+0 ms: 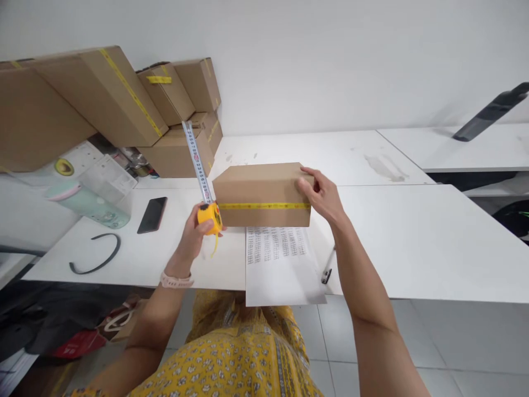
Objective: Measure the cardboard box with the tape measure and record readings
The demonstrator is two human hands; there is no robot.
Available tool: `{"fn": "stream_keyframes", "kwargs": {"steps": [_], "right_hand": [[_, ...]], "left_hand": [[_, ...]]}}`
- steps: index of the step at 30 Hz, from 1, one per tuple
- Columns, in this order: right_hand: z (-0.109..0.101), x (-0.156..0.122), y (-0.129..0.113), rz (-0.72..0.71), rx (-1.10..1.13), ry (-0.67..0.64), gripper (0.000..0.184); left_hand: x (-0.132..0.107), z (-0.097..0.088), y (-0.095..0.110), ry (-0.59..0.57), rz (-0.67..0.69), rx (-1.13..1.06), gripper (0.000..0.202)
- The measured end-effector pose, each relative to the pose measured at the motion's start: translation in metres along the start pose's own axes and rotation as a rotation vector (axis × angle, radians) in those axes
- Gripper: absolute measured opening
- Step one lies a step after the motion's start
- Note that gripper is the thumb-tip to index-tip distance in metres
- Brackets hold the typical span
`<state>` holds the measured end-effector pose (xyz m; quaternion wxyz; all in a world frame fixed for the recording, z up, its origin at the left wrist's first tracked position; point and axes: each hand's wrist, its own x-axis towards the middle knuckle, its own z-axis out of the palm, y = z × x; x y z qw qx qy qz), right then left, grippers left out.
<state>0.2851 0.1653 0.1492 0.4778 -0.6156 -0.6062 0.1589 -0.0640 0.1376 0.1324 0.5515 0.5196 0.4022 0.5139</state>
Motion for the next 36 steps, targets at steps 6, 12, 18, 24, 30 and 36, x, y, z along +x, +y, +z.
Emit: {"fn": "stream_keyframes", "kwargs": {"steps": [6,12,18,24,30,36], "right_hand": [[0.007,0.047,-0.007,-0.050,-0.072,0.186,0.038],[0.021,0.051,-0.010,-0.315,-0.180,0.086,0.028],[0.023,0.050,-0.017,-0.297,-0.379,0.113,0.025],[0.024,0.051,-0.024,-0.337,-0.438,0.061,0.023],[0.027,0.052,-0.029,-0.385,-0.426,0.038,0.038],[0.026,0.054,-0.024,-0.443,-0.475,-0.007,0.048]], "left_hand": [[0.034,-0.003,0.037,-0.026,0.023,0.012,0.062],[-0.013,0.028,0.029,-0.088,0.094,0.050,0.062],[-0.059,0.071,-0.012,-0.490,-0.218,0.003,0.061],[-0.065,0.090,-0.035,-0.507,-0.305,-0.108,0.061],[-0.069,0.097,-0.040,-0.484,-0.324,-0.111,0.062],[-0.071,0.103,-0.041,-0.476,-0.352,-0.093,0.065]]}}
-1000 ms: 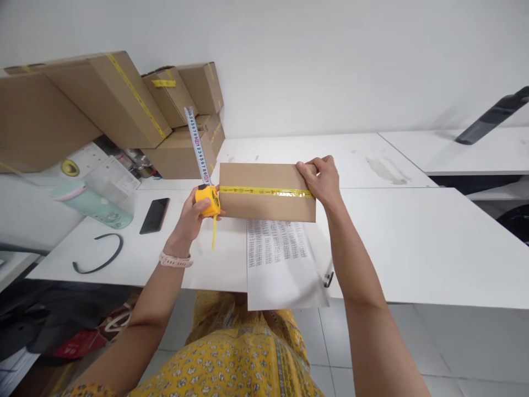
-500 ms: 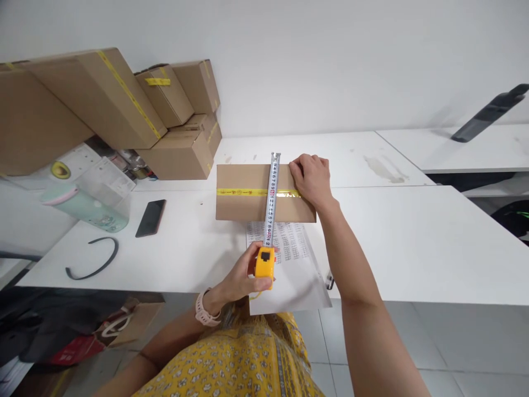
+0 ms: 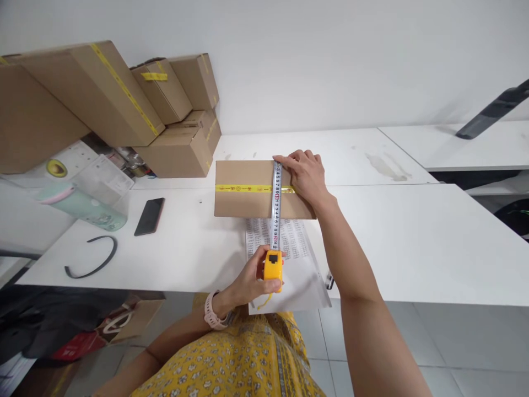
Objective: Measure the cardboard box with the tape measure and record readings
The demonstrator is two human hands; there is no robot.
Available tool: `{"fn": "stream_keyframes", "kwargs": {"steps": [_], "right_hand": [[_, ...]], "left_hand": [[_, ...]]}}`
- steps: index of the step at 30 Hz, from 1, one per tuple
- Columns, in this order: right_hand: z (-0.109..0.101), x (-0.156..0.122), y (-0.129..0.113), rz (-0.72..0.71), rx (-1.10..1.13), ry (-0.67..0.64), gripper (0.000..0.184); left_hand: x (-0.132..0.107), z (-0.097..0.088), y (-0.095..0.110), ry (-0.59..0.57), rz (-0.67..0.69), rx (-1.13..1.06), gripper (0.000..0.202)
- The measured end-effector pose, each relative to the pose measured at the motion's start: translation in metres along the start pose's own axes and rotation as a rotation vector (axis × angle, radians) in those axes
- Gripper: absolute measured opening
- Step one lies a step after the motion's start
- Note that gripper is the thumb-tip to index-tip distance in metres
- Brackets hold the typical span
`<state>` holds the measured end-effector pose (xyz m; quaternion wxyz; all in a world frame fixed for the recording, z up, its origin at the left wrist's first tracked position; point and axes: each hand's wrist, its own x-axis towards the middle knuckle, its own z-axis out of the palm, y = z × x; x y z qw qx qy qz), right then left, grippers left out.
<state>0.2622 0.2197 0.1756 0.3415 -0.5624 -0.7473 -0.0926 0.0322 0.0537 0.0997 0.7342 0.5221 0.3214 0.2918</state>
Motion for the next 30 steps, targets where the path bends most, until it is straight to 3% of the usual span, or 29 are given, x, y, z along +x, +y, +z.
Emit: {"fn": "stream_keyframes", "kwargs": {"steps": [9,30], "right_hand": [[0.001,-0.003,0.000,0.012,0.054,0.019,0.048],[-0.002,-0.005,-0.003,0.029,0.058,0.009,0.051]], "left_hand": [[0.004,0.009,-0.011,0.092,0.002,0.199,0.066],[0.006,0.002,-0.019,0.044,0.014,0.194,0.071]]}}
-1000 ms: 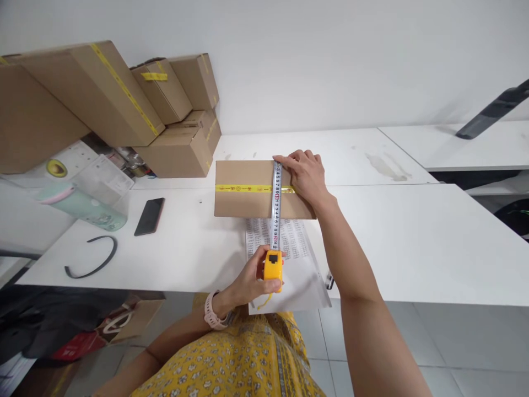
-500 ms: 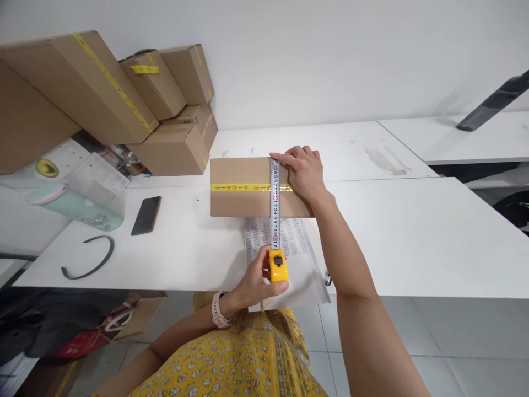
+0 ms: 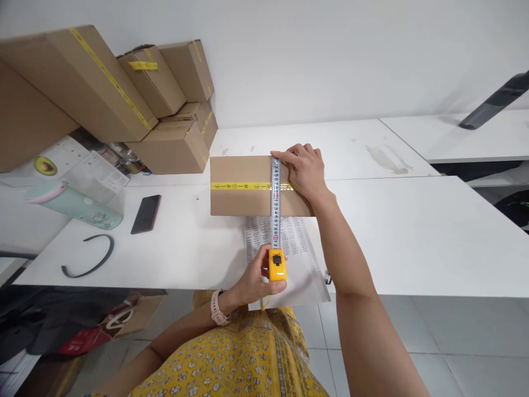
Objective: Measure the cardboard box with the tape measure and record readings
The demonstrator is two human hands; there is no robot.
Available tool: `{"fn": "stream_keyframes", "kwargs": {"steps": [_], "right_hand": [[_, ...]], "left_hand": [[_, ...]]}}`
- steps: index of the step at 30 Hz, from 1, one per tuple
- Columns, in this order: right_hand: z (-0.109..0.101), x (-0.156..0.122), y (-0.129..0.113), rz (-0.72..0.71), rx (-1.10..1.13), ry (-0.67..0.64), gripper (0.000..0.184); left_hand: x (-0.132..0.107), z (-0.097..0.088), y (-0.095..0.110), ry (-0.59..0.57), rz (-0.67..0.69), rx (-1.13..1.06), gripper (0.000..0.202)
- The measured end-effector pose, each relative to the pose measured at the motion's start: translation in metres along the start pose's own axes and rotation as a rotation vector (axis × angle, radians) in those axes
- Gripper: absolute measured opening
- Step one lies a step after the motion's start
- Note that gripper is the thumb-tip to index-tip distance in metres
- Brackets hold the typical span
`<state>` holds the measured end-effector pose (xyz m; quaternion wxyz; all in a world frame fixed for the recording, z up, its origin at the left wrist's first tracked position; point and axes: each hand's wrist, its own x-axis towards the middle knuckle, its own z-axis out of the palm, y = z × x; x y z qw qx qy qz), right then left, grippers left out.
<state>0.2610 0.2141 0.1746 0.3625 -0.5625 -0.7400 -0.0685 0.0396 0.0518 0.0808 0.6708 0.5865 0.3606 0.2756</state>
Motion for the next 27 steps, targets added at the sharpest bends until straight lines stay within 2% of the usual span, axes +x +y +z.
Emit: {"fn": "stream_keyframes", "kwargs": {"steps": [8,15,19,23,27], "right_hand": [[0.000,-0.001,-0.001,0.007,0.003,0.007,0.049],[-0.001,-0.002,-0.003,0.007,-0.059,-0.018,0.048],[0.001,-0.002,-0.004,0.032,-0.151,-0.017,0.045],[0.002,-0.013,-0.011,0.021,-0.216,-0.018,0.054],[0.003,-0.043,-0.024,0.028,-0.250,0.011,0.056]], "left_hand": [[-0.006,-0.015,0.000,-0.042,0.007,-0.032,0.074],[-0.003,-0.013,-0.003,-0.031,0.013,-0.037,0.075],[-0.013,-0.017,-0.003,-0.064,0.059,-0.083,0.075],[-0.032,-0.025,-0.014,-0.105,0.056,-0.057,0.079],[-0.046,-0.035,-0.034,-0.119,-0.006,-0.037,0.073]]}}
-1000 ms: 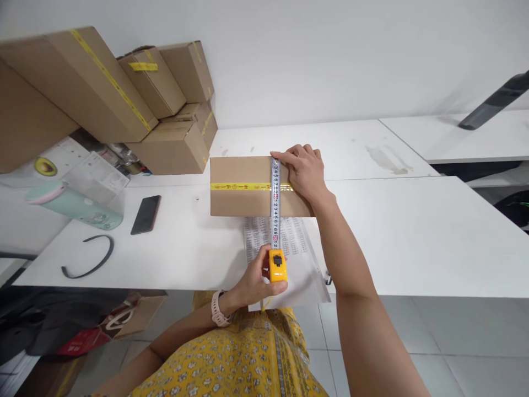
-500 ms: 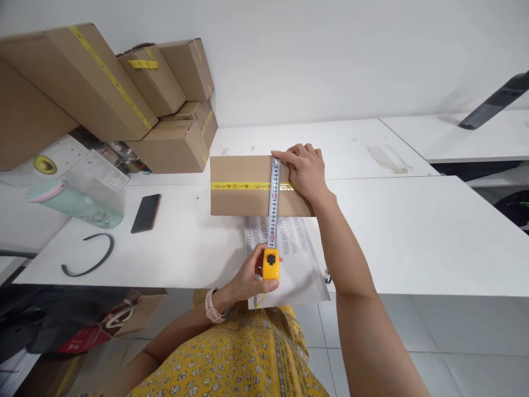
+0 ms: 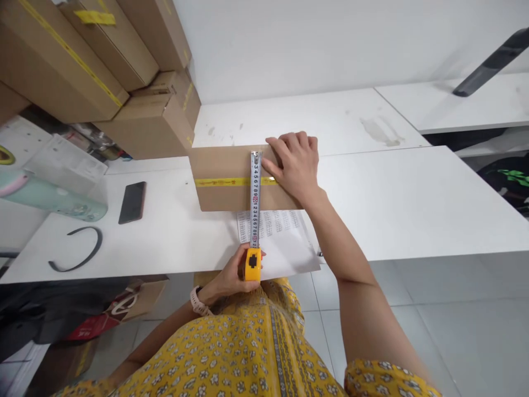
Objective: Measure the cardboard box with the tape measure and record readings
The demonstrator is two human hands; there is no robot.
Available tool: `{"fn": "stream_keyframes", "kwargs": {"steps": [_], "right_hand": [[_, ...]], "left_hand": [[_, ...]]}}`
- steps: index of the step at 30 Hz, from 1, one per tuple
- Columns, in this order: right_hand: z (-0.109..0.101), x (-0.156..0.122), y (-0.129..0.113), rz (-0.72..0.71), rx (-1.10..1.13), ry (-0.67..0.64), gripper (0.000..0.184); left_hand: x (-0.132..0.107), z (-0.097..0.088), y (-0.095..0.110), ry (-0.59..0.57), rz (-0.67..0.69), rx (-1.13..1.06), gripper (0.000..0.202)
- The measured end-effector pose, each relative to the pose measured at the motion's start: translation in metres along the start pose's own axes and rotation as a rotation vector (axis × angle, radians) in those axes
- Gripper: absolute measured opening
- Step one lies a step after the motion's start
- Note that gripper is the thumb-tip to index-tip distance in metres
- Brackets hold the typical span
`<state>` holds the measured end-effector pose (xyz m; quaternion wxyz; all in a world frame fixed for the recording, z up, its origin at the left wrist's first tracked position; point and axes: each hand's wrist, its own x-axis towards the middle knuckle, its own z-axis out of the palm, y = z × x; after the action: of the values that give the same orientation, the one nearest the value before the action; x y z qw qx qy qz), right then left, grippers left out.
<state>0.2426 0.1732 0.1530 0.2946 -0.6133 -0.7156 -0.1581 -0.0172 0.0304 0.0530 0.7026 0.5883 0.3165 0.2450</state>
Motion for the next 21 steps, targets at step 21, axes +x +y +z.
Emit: {"fn": "stream_keyframes", "kwargs": {"steps": [21], "right_hand": [[-0.046,-0.081,-0.023,0.417,0.942,0.216,0.044]], "left_hand": [[-0.009,-0.001,0.011,-0.153,0.012,0.502,0.090]]}}
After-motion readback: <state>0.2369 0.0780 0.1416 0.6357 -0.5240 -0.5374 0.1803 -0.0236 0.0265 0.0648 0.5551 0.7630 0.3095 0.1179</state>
